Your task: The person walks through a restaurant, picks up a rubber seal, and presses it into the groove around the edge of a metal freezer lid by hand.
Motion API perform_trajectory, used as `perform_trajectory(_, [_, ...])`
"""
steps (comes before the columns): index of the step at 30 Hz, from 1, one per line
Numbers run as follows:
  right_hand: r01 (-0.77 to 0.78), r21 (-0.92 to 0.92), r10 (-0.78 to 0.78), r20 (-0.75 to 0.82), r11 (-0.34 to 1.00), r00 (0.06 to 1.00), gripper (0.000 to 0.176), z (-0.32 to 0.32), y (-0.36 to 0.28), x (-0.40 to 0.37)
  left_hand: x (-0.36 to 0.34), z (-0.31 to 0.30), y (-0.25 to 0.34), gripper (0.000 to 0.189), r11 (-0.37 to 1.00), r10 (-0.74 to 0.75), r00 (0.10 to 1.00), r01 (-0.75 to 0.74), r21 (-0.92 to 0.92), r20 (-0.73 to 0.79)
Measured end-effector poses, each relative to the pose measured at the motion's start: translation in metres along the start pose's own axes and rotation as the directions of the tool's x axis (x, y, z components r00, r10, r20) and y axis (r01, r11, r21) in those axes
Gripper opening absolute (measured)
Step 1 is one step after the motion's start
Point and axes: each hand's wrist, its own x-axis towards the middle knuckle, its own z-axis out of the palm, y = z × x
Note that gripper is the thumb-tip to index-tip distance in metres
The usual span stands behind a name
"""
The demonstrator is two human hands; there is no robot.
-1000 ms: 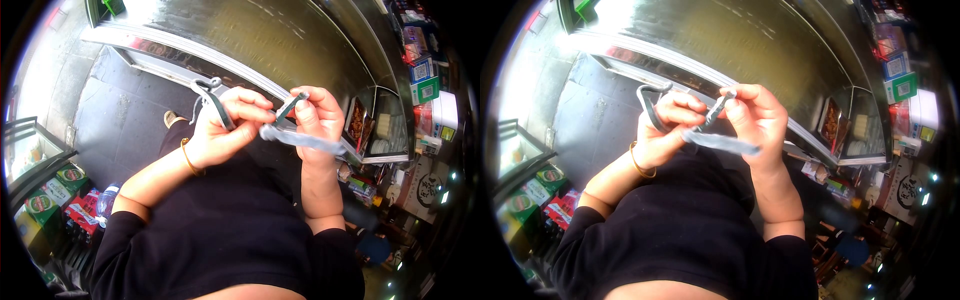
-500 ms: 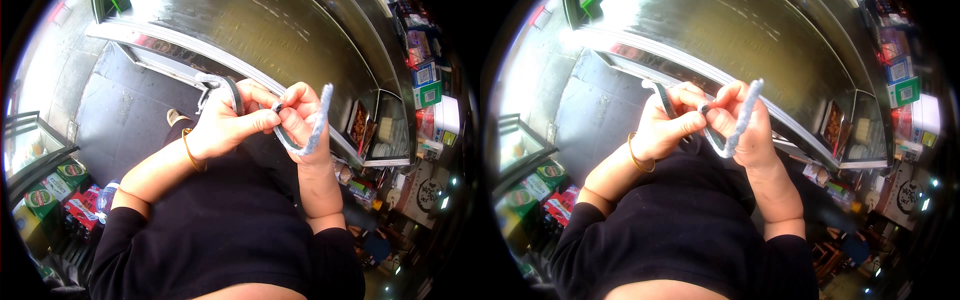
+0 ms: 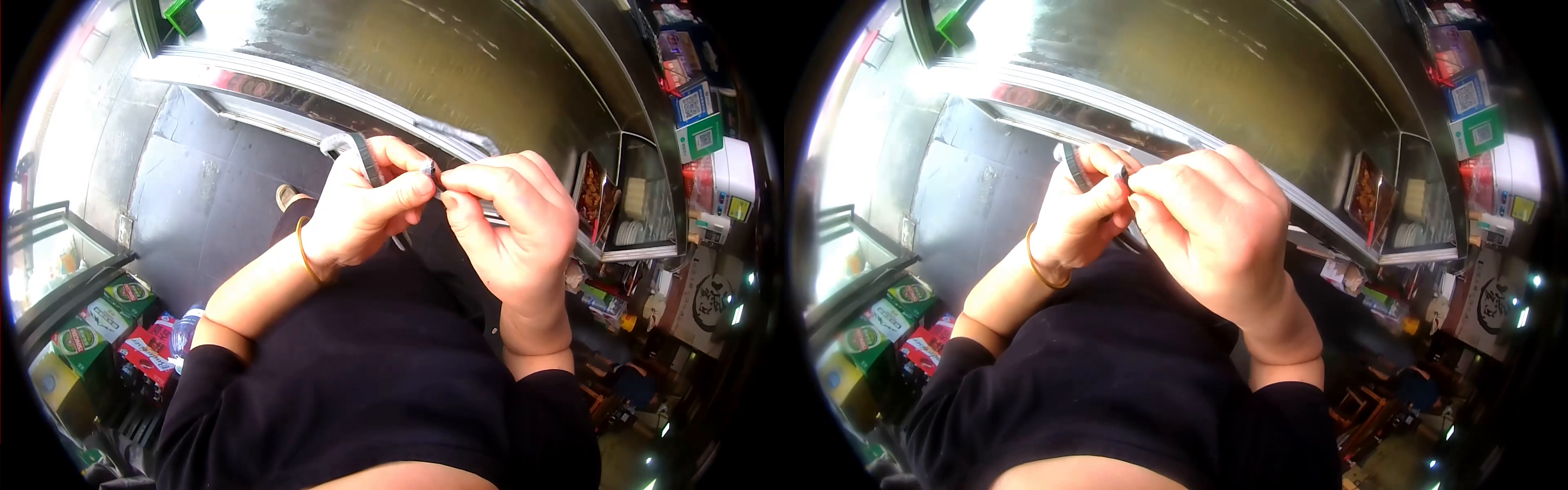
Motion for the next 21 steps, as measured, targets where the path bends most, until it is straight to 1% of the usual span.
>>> perform_trajectory(2, [-0.004, 0.027, 0.004, -0.003, 1.0, 1.0, 0.018, 0.007, 0.006, -0.002, 0.0, -0.001, 0.002, 0.01, 0.997, -0.055, 0.998, 0.056, -0.05, 0.028])
perform_trajectory(3, [-0.014, 0.035, 0.014, -0.008, 0.999, 1.0, 0.017, 0.01, 0.008, -0.003, -0.001, -0.002, 0.002, 0.01, 0.993, -0.087, 0.995, 0.09, -0.074, 0.043])
perform_trajectory(5, [-0.033, 0.044, 0.034, -0.019, 0.998, 0.999, 0.016, 0.012, 0.009, -0.005, -0.001, -0.003, 0.001, 0.012, 0.997, -0.058, 0.998, 0.059, -0.039, 0.021])
perform_trajectory(7, [-0.116, 0.07, 0.117, -0.009, 0.991, 0.993, 0.015, 0.01, 0.008, -0.006, -0.001, -0.003, -0.002, 0.013, 0.999, -0.031, 1.0, 0.031, -0.008, -0.002])
perform_trajectory(8, [-0.155, 0.083, 0.156, -0.003, 0.984, 0.988, 0.014, 0.01, 0.008, -0.006, 0.0, -0.003, -0.001, 0.013, 0.999, -0.02, 1.0, 0.021, 0.035, -0.012])
perform_trajectory(10, [-0.155, 0.094, 0.156, -0.001, 0.983, 0.988, 0.013, 0.011, 0.011, -0.005, 0.0, -0.001, 0.001, 0.013, 0.992, 0.003, 0.999, 0.001, 0.125, -0.033])
perform_trajectory(11, [-0.153, 0.085, 0.154, 0.002, 0.985, 0.988, 0.013, 0.011, 0.012, -0.005, -0.001, 0.0, 0.004, 0.013, 0.976, 0.03, 0.999, -0.019, 0.216, -0.046])
perform_trajectory(13, [-0.139, 0.061, 0.139, 0.007, 0.988, 0.99, 0.013, 0.012, 0.014, -0.004, -0.001, 0.001, 0.008, 0.014, 0.919, 0.084, 0.995, -0.054, 0.39, -0.06])
perform_trajectory(16, [-0.112, 0.023, 0.112, 0.012, 0.993, 0.994, 0.012, 0.014, 0.017, -0.004, 0.001, 0.0, 0.004, 0.014, 0.821, 0.216, 0.976, -0.178, 0.543, -0.005])
perform_trajectory(19, [-0.111, 0.0, 0.111, 0.002, 0.994, 0.994, 0.013, 0.016, 0.019, -0.005, 0.002, -0.002, 0.002, 0.014, 0.718, 0.283, 0.959, -0.227, 0.658, 0.023])
perform_trajectory(21, [-0.118, -0.003, 0.118, -0.001, 0.993, 0.993, 0.013, 0.018, 0.021, -0.006, 0.002, -0.001, 0.0, 0.013, 0.725, 0.283, 0.959, -0.221, 0.653, 0.011])
